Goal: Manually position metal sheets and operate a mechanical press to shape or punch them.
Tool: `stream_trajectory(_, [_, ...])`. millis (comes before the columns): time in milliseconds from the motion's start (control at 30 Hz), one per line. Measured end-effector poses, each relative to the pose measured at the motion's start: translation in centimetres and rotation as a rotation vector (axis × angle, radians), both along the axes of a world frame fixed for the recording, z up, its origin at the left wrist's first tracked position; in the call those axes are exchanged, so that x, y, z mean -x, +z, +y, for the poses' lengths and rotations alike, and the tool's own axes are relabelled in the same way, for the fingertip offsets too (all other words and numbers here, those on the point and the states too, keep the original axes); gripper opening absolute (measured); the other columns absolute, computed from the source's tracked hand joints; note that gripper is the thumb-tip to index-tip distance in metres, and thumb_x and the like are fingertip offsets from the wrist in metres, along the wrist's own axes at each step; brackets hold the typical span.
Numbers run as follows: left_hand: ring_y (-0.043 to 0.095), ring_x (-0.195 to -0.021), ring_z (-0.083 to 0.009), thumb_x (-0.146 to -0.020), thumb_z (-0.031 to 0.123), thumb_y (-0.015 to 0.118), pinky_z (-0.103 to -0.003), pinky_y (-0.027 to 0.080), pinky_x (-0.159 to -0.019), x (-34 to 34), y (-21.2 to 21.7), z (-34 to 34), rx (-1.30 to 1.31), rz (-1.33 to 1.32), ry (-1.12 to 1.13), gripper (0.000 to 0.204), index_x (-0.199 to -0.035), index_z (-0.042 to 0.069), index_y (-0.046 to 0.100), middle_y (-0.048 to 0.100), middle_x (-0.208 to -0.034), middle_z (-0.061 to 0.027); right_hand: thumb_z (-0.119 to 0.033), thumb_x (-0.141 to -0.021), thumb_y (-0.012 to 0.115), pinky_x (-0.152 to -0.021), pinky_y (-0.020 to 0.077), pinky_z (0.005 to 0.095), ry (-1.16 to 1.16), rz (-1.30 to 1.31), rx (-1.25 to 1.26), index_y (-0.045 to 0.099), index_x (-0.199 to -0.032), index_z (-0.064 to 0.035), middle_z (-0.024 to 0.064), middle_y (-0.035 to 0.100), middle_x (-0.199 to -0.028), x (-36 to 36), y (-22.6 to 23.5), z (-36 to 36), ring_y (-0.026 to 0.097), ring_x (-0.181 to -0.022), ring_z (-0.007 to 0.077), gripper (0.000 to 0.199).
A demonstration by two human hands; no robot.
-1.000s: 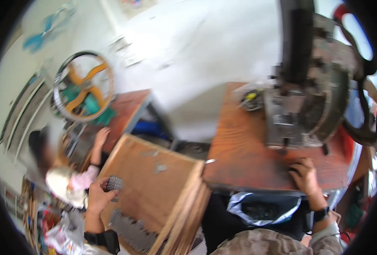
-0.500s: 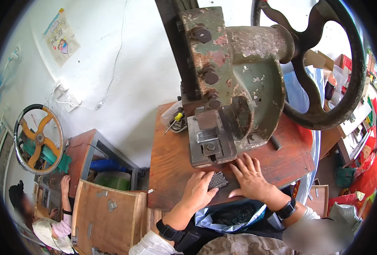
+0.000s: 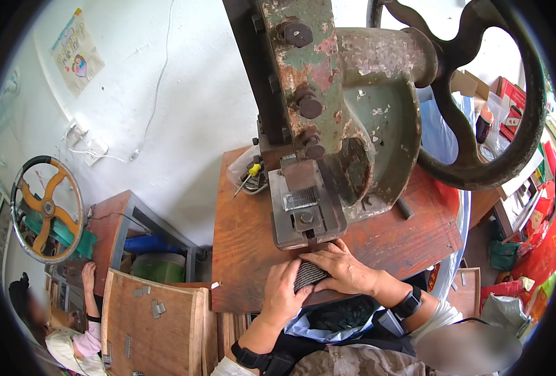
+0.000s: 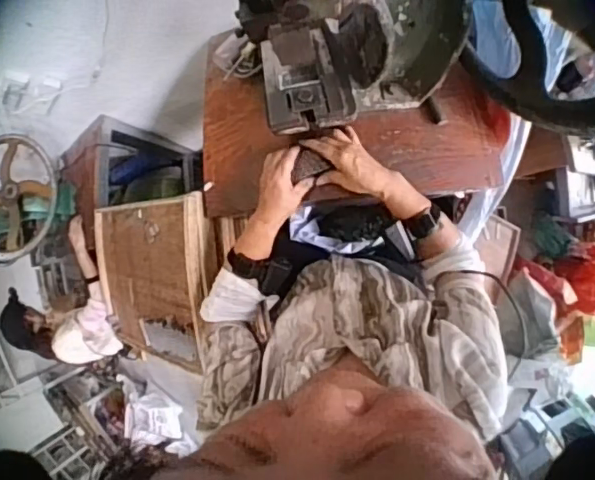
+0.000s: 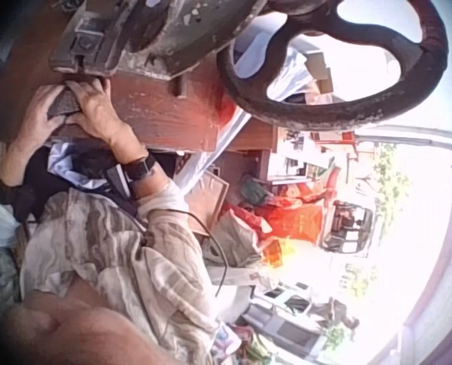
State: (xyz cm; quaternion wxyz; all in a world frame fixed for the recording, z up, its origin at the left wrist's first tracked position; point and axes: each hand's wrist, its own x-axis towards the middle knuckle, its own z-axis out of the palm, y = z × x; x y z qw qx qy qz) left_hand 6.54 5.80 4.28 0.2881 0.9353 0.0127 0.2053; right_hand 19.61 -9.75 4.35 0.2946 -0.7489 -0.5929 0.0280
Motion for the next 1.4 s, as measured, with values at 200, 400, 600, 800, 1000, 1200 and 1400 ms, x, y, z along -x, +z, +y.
stream_trajectory(200, [0.053, -0.102, -0.0351, -0.065, 0.015, 0.076, -0.042, 0.044, -0.087, -0.3, 0.9, 0.4, 0.011, 0.016, -0.048, 0.053, -0.112, 0.0, 0.057, 0.058, -0.11, -0.017, -0.026, -0.069, 0.077, -0.107, 0.0241, 0.0502, 0.042, 0.087, -0.01, 0.051, -0.131, -0.0117, 0.0105, 0.057, -0.121, -0.2, 0.0, 0.0, 0.045, -0.119, 0.031, 0.069])
stream_trajectory(400, [0.066, -0.082, -0.0256, -0.067, 0.012, 0.077, -0.034, 0.051, -0.072, 1.3, 1.4, 1.2, 0.223, 0.03, 0.076, 0.043, -0.102, -0.006, 0.061, 0.066, -0.09, -0.0159, -0.017, -0.072, 0.074, -0.101, 0.0369, 0.043, -0.04, 0.217, -0.258, 0.057, -0.121, -0.0074, 0.0163, 0.057, -0.116, 0.4, 1.2, -1.2, 0.048, -0.113, 0.0351, 0.053])
stream_trajectory(600, [0.064, -0.074, -0.0136, -0.07, 0.004, 0.073, -0.028, 0.052, -0.065, -0.2, 9.2, 2.1, 0.437, -0.04, 0.274, 0.042, -0.107, -0.012, 0.06, 0.069, -0.088, -0.0132, -0.015, -0.073, 0.072, -0.095, 0.0417, 0.041, -0.078, 0.134, -0.232, 0.062, -0.11, -0.0051, 0.0134, 0.061, -0.111, -0.1, -0.1, -3.6, 0.055, -0.102, 0.0324, 0.04])
stream_trajectory(800, [0.063, -0.08, -0.0402, -0.064, 0.02, 0.071, -0.046, 0.049, -0.075, -10.5, 9.6, 1.8, 0.114, -0.058, 0.438, 0.03, -0.084, -0.002, 0.066, 0.065, -0.082, -0.0225, -0.014, -0.072, 0.072, -0.091, 0.0428, 0.0397, -0.049, -0.013, -0.244, 0.064, -0.107, -0.0068, 0.0107, 0.061, -0.108, -0.1, -0.8, -2.9, 0.055, -0.1, 0.0298, 0.037])
stream_trajectory(1000, [0.066, -0.084, -0.0333, -0.069, 0.018, 0.072, -0.04, 0.05, -0.075, -13.8, 9.5, 0.5, 0.203, -0.06, 0.464, 0.03, -0.093, 0.002, 0.068, 0.067, -0.089, -0.0202, -0.015, -0.072, 0.072, -0.092, 0.0426, 0.0401, -0.063, -0.025, -0.248, 0.064, -0.106, -0.0078, 0.0094, 0.061, -0.108, 0.0, -0.8, -3.1, 0.054, -0.099, 0.0292, 0.036])
stream_trajectory(1200, [0.064, -0.089, -0.0158, -0.08, 0.005, 0.057, -0.029, 0.048, -0.079, -12.2, 8.2, 4.7, 0.664, -0.06, 0.127, 0.037, -0.116, 0.002, 0.061, 0.069, -0.098, -0.0156, -0.014, -0.072, 0.072, -0.089, 0.0446, 0.0397, -0.079, 0.001, -0.295, 0.065, -0.104, -0.0078, 0.0095, 0.061, -0.107, 0.1, -0.5, -3.1, 0.055, -0.096, 0.029, 0.033])
stream_trajectory(1400, [0.053, -0.096, -0.0408, -0.073, -0.005, 0.054, -0.048, 0.046, -0.082, -12.6, 5.1, 4.8, -0.053, -0.272, 0.296, 0.038, -0.107, 0.01, 0.059, 0.057, -0.096, -0.0156, -0.004, -0.071, 0.073, -0.07, 0.0508, 0.0405, -0.311, -0.007, -0.673, 0.064, -0.091, -0.0038, 0.011, 0.062, -0.084, -2.0, 3.6, -1.4, 0.059, -0.078, 0.0331, 0.021])
